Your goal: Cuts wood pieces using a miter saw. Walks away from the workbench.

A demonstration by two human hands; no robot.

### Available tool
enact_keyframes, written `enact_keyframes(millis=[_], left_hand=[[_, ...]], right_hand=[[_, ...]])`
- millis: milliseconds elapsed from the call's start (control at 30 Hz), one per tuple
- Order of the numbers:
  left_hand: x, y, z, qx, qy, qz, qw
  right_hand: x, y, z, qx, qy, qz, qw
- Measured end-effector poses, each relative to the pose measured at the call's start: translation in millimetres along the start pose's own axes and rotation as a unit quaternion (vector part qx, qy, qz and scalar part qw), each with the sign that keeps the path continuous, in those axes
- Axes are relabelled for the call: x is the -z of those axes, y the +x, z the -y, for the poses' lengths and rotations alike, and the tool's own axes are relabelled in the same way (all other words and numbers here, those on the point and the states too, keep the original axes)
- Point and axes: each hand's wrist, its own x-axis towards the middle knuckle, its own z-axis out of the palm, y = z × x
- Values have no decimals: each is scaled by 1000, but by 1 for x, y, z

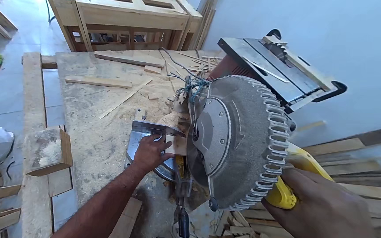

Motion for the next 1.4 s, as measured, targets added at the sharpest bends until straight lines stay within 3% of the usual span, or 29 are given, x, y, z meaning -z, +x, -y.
enact_keyframes(millis=[200,900,1400], left_hand=[[-3,-1,1,-5,-2,-22,1000],[3,1,-2,7,-15,12,1000],[7,1,-6,-1,-12,46,999]], right_hand=[[0,-1,0,0,1,11,1000],[-19,-12,2,22,16,-19,999],[-6,-4,-10,32,39,47,998]])
